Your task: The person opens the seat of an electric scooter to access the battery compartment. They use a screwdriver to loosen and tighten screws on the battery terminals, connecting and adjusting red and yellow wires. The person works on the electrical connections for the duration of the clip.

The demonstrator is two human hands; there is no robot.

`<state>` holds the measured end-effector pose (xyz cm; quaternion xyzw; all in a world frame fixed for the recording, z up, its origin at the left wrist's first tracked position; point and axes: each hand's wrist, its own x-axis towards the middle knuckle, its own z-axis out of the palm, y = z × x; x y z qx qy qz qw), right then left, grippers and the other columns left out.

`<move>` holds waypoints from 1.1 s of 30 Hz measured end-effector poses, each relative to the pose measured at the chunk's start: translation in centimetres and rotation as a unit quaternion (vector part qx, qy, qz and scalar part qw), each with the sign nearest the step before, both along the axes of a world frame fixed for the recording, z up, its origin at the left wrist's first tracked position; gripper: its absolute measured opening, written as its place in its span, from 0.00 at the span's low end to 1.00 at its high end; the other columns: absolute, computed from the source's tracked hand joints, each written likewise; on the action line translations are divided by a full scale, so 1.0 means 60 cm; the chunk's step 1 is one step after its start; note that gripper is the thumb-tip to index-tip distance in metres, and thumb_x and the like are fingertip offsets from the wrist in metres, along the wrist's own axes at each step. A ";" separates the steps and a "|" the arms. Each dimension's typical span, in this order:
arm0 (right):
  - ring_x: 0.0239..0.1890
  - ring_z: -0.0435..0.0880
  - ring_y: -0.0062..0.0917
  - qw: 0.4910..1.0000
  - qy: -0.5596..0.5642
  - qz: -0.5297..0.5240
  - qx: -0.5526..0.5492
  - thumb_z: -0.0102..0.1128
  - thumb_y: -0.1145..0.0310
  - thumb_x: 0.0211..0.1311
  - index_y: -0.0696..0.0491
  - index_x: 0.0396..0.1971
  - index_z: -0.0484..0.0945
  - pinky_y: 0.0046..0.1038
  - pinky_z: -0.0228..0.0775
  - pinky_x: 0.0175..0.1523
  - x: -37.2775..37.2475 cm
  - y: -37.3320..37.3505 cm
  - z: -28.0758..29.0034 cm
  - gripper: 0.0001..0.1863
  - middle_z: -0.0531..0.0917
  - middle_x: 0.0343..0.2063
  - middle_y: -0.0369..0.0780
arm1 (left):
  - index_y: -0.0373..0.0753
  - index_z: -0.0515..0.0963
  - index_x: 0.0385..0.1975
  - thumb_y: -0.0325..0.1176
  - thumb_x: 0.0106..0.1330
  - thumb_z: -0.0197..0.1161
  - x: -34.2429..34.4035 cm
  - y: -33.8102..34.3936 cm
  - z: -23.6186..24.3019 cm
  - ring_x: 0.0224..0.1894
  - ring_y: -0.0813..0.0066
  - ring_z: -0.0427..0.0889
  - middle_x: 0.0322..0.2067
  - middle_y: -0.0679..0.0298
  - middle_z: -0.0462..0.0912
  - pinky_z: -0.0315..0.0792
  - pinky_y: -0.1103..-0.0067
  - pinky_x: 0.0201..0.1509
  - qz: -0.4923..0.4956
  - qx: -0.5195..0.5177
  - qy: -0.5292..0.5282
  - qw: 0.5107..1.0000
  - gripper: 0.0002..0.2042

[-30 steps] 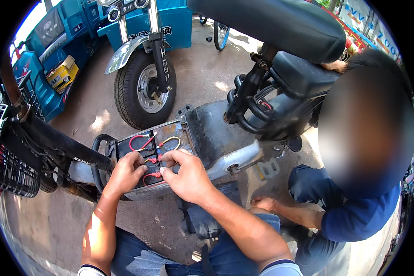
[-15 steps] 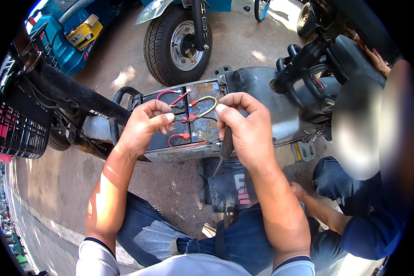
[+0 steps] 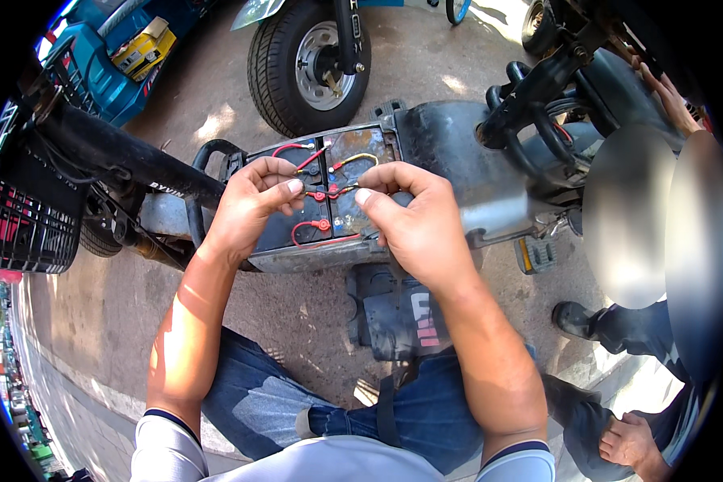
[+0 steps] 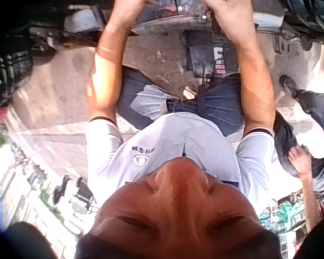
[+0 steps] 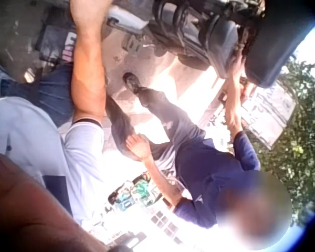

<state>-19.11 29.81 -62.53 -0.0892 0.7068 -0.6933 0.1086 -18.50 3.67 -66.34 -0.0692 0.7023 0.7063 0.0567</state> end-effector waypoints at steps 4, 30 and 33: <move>0.38 0.83 0.20 0.993 0.076 -0.005 0.093 0.70 0.74 0.62 0.66 0.44 0.86 0.27 0.77 0.47 0.000 -0.011 -0.020 0.13 0.87 0.32 0.38 | 0.31 0.79 0.53 0.26 0.73 0.72 0.003 0.008 0.008 0.40 0.72 0.89 0.40 0.60 0.88 0.82 0.76 0.46 -0.038 0.089 0.014 0.995 0.14; 0.40 0.91 0.41 0.956 0.246 -0.027 0.156 0.70 0.80 0.61 0.60 0.38 0.87 0.37 0.82 0.49 0.003 -0.022 -0.017 0.06 0.89 0.36 0.47 | 0.34 0.85 0.44 0.27 0.61 0.77 0.026 0.067 0.041 0.42 0.51 0.85 0.38 0.54 0.86 0.80 0.63 0.46 -0.046 -0.425 0.444 0.787 0.13; 0.40 0.91 0.41 0.956 0.249 -0.025 0.150 0.70 0.80 0.61 0.60 0.37 0.87 0.37 0.81 0.48 0.001 -0.018 -0.015 0.06 0.89 0.35 0.47 | 0.32 0.85 0.42 0.28 0.70 0.72 0.025 0.066 0.023 0.40 0.54 0.85 0.36 0.53 0.85 0.79 0.66 0.45 -0.080 -0.319 0.374 0.867 0.07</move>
